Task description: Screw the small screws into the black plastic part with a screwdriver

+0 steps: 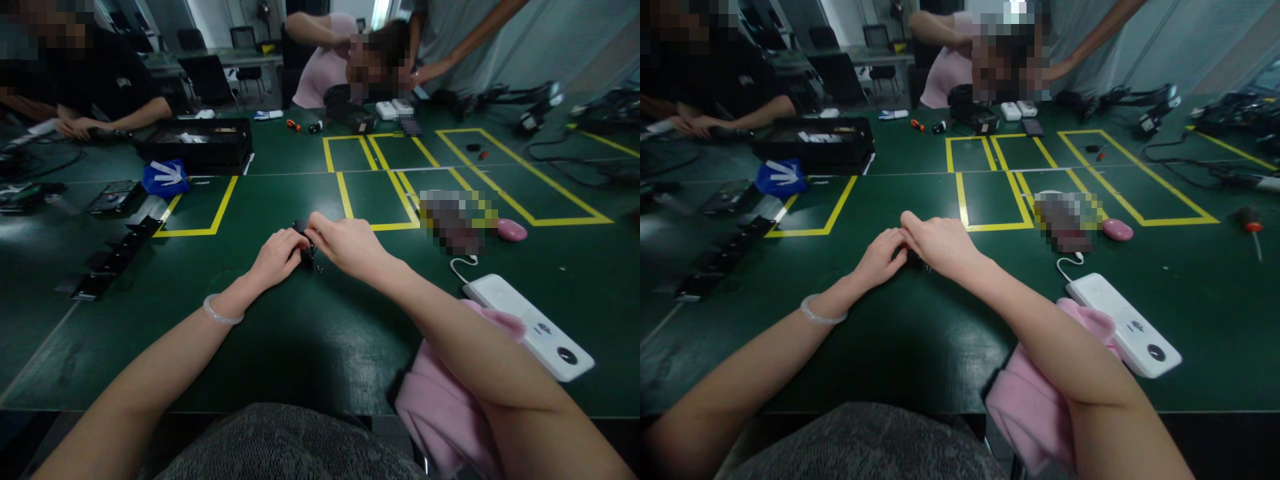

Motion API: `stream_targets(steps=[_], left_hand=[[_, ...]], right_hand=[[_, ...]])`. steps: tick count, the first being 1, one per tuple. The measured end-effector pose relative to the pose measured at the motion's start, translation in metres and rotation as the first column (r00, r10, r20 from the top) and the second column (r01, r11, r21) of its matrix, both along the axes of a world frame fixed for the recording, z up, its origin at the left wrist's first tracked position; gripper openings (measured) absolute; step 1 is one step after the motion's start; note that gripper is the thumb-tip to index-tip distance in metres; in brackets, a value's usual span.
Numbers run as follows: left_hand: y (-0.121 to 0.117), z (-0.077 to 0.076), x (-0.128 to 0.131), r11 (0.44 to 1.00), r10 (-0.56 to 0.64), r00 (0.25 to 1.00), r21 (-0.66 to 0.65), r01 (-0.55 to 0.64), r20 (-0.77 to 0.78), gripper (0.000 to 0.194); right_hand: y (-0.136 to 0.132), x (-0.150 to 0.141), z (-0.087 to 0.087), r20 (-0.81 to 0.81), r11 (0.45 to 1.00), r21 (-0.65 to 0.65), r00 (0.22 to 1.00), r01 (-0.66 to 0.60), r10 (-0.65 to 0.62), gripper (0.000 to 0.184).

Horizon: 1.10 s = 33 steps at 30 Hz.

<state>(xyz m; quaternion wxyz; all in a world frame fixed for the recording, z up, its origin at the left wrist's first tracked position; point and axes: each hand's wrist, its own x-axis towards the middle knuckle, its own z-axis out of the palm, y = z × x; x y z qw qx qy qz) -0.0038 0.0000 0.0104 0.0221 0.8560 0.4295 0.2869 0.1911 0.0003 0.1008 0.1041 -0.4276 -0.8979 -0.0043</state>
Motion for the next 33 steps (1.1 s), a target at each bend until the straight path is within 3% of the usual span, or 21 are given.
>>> stream_targets(steps=[6, 12, 19, 25, 33], left_hand=[[-0.0001, 0.0011, -0.0002, 1.000, -0.001, 1.000, -0.006, 0.001, 0.002, 0.014], [0.0004, -0.0008, -0.0004, 1.000, 0.006, 1.000, -0.008, -0.006, 0.001, 0.015], [-0.0009, 0.0023, 0.0005, 1.000, 0.002, 1.000, -0.022, -0.002, -0.003, 0.015], [-0.0002, 0.0008, -0.0005, 1.000, -0.002, 1.000, -0.008, 0.002, -0.014, 0.015], [-0.0010, 0.0026, 0.0007, 1.000, 0.005, 1.000, -0.010, -0.005, -0.018, 0.016]], right_hand=[[0.0003, 0.0007, -0.0016, -0.077, 0.999, -0.021, 0.997, -0.031, 0.029, 0.038], [0.0006, 0.0010, -0.0011, -0.027, 1.000, 0.002, 1.000, -0.016, 0.016, 0.042], [-0.0005, 0.0012, 0.0004, -0.101, 0.999, -0.031, 0.994, -0.033, 0.030, 0.039], [-0.0008, 0.0014, 0.0017, -0.033, 1.000, -0.014, 0.999, -0.016, 0.015, 0.042], [-0.0016, 0.0005, 0.0013, -0.075, 0.999, -0.039, 0.997, -0.002, -0.001, 0.038]])
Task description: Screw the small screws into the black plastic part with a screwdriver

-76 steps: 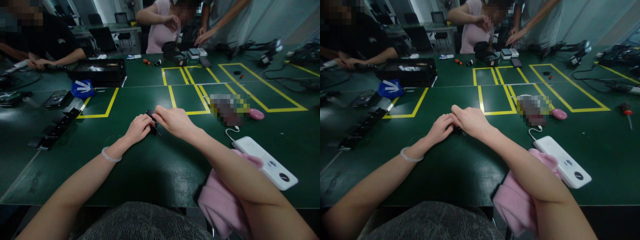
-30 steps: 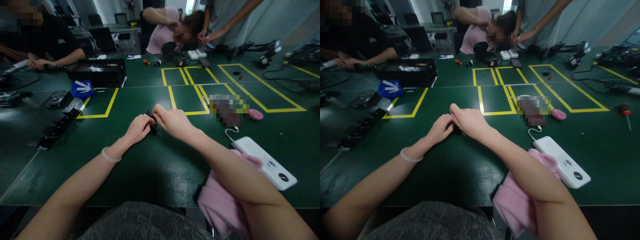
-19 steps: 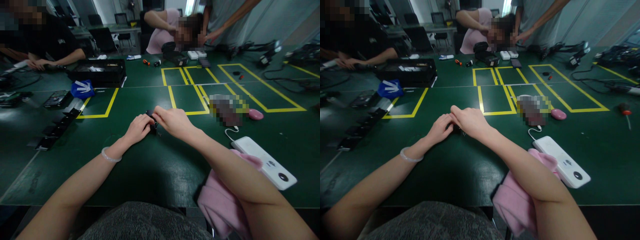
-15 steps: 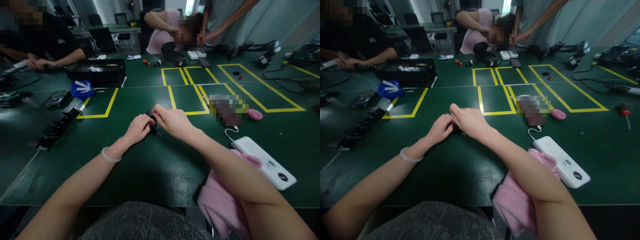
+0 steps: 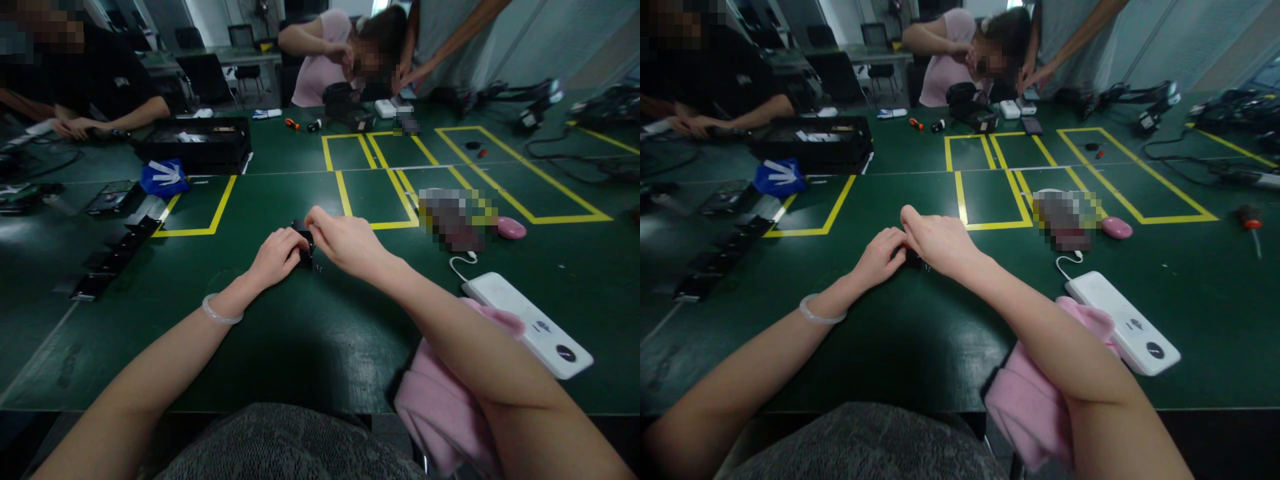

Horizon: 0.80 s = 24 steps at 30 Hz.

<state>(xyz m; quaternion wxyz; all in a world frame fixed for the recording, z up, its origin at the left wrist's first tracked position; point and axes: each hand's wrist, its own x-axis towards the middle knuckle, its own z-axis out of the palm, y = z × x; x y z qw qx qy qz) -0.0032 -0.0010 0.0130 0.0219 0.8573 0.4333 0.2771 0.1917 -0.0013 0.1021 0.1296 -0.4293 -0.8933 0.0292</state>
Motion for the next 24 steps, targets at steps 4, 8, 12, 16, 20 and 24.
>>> stream_targets(steps=[4, 8, 12, 16, 20, 24], left_hand=[[-0.0001, 0.0002, 0.0001, 1.000, 0.002, 1.000, -0.012, -0.002, -0.001, 0.015], [-0.0012, 0.0012, 0.0001, 1.000, -0.002, 1.000, -0.019, 0.002, 0.003, 0.016], [-0.0014, 0.0015, 0.0002, 1.000, 0.004, 1.000, -0.025, -0.004, -0.006, 0.017], [-0.0010, 0.0011, 0.0000, 1.000, 0.003, 1.000, -0.020, -0.003, -0.007, 0.017], [-0.0013, 0.0016, -0.0003, 1.000, -0.007, 1.000, -0.021, 0.007, 0.003, 0.017], [-0.0012, 0.0017, -0.0002, 1.000, -0.008, 1.000, -0.019, 0.008, -0.011, 0.018]], right_hand=[[0.0009, 0.0009, 0.0003, 0.035, 1.000, 0.015, 0.999, -0.004, 0.003, 0.042], [0.0017, 0.0009, 0.0011, 0.013, 1.000, -0.017, 1.000, 0.009, -0.008, 0.038], [0.0015, 0.0012, 0.0008, -0.025, 1.000, -0.029, 1.000, -0.011, 0.011, 0.036], [0.0021, 0.0015, -0.0001, 0.015, 1.000, -0.001, 1.000, 0.010, -0.010, 0.037], [0.0032, 0.0014, -0.0015, 0.001, 1.000, -0.004, 1.000, 0.018, -0.018, 0.035], [0.0031, 0.0020, -0.0019, -0.042, 1.000, -0.011, 0.999, -0.004, 0.004, 0.034]])
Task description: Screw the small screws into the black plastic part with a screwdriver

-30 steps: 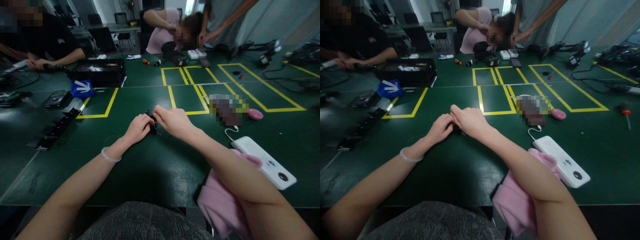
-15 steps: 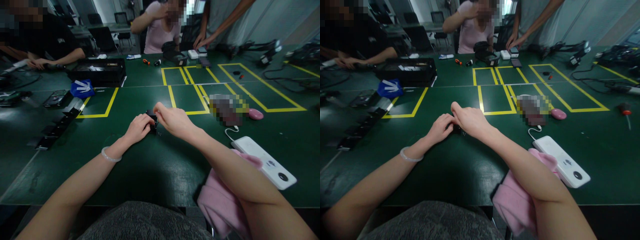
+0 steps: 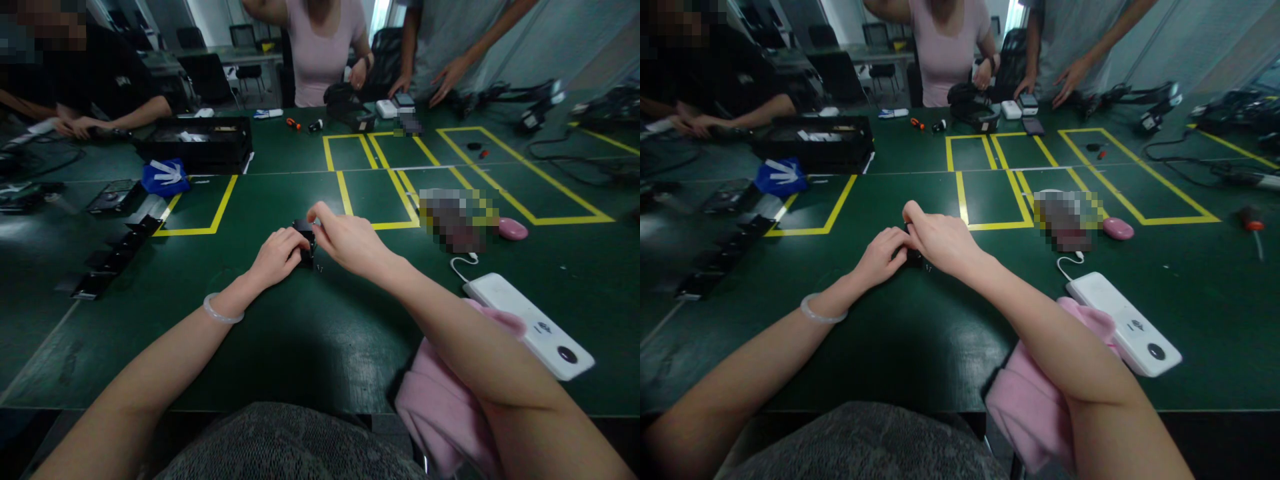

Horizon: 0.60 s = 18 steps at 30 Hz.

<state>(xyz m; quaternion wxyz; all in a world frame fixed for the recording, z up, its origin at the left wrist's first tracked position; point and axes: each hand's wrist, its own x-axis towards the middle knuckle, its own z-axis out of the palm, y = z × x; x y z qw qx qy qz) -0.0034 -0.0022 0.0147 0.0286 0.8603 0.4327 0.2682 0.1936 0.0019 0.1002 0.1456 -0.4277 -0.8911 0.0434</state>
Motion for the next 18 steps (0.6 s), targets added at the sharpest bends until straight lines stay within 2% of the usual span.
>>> stream_targets(steps=[6, 13, 18], left_hand=[[0.0002, 0.0003, 0.0004, 1.000, 0.013, 1.000, -0.003, -0.013, -0.004, 0.017], [0.0005, -0.0002, 0.0001, 1.000, 0.011, 1.000, -0.006, -0.011, 0.001, 0.017], [0.0006, -0.0002, 0.0002, 1.000, 0.000, 1.000, 0.009, 0.000, 0.004, 0.017]], right_hand=[[0.0004, -0.0004, 0.0014, 0.050, 1.000, -0.005, 0.999, 0.016, -0.016, 0.038], [0.0006, 0.0009, -0.0007, -0.019, 1.000, 0.001, 1.000, -0.022, 0.022, 0.036], [0.0006, 0.0004, 0.0004, 0.036, 1.000, 0.022, 0.999, 0.006, -0.007, 0.039]])
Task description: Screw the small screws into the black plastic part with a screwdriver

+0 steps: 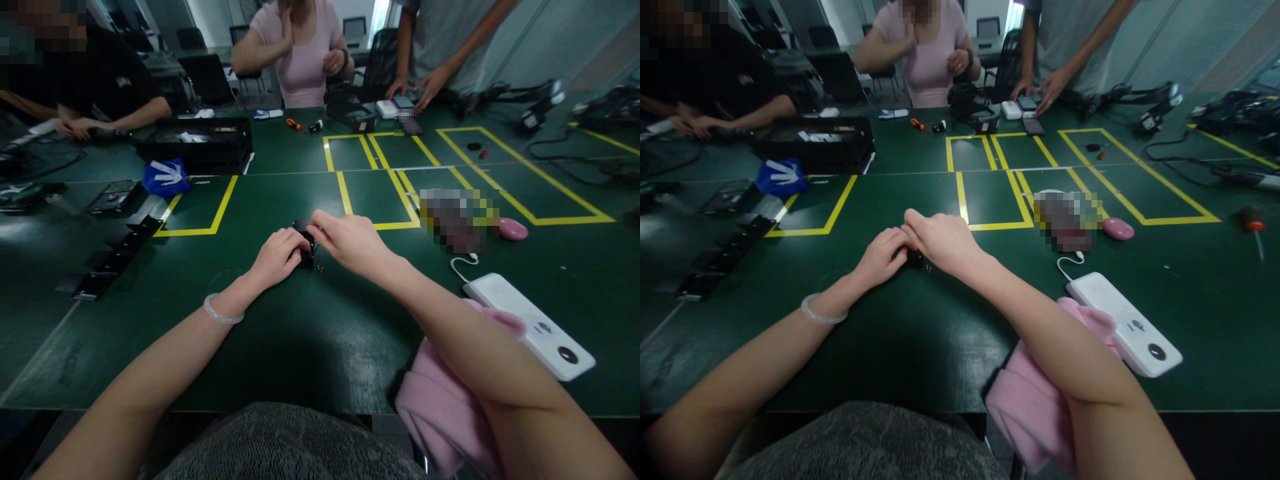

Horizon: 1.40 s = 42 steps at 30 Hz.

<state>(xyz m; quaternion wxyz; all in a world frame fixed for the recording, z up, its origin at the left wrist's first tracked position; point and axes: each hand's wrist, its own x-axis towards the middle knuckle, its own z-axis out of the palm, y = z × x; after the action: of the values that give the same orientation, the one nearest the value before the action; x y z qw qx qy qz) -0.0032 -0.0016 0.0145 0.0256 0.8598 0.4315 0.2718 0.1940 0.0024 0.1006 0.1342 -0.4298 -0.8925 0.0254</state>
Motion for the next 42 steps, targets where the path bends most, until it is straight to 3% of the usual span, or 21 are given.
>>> stream_targets(steps=[17, 23, 29, 34, 39, 42], left_hand=[[-0.0002, -0.0003, -0.0008, 1.000, -0.007, 1.000, 0.004, 0.007, 0.004, 0.019], [-0.0007, 0.0020, -0.0001, 1.000, -0.004, 1.000, -0.005, 0.004, -0.008, 0.018], [0.0000, 0.0006, -0.0005, 1.000, -0.009, 1.000, -0.005, 0.009, -0.004, 0.018], [0.0010, -0.0016, -0.0008, 1.000, -0.012, 1.000, 0.015, 0.012, -0.002, 0.017], [0.0010, -0.0016, -0.0009, 0.999, -0.024, 1.000, 0.028, 0.024, 0.008, 0.017], [0.0014, -0.0023, -0.0010, 0.999, -0.024, 1.000, 0.038, 0.024, 0.011, 0.017]], right_hand=[[0.0001, 0.0004, -0.0015, -0.059, 0.999, -0.014, 0.997, -0.040, 0.039, 0.036], [0.0000, -0.0008, -0.0007, 0.046, 1.000, 0.027, 0.999, 0.008, -0.009, 0.040], [-0.0008, -0.0010, -0.0011, -0.023, 0.999, 0.004, 0.999, -0.038, 0.038, 0.037], [-0.0018, -0.0027, -0.0001, 0.070, 1.000, 0.007, 0.997, -0.013, 0.012, 0.039], [-0.0017, -0.0022, -0.0011, -0.026, 0.998, -0.011, 0.998, -0.062, 0.061, 0.038], [-0.0020, -0.0011, -0.0002, 0.009, 0.999, 0.006, 0.999, -0.050, 0.050, 0.041]])
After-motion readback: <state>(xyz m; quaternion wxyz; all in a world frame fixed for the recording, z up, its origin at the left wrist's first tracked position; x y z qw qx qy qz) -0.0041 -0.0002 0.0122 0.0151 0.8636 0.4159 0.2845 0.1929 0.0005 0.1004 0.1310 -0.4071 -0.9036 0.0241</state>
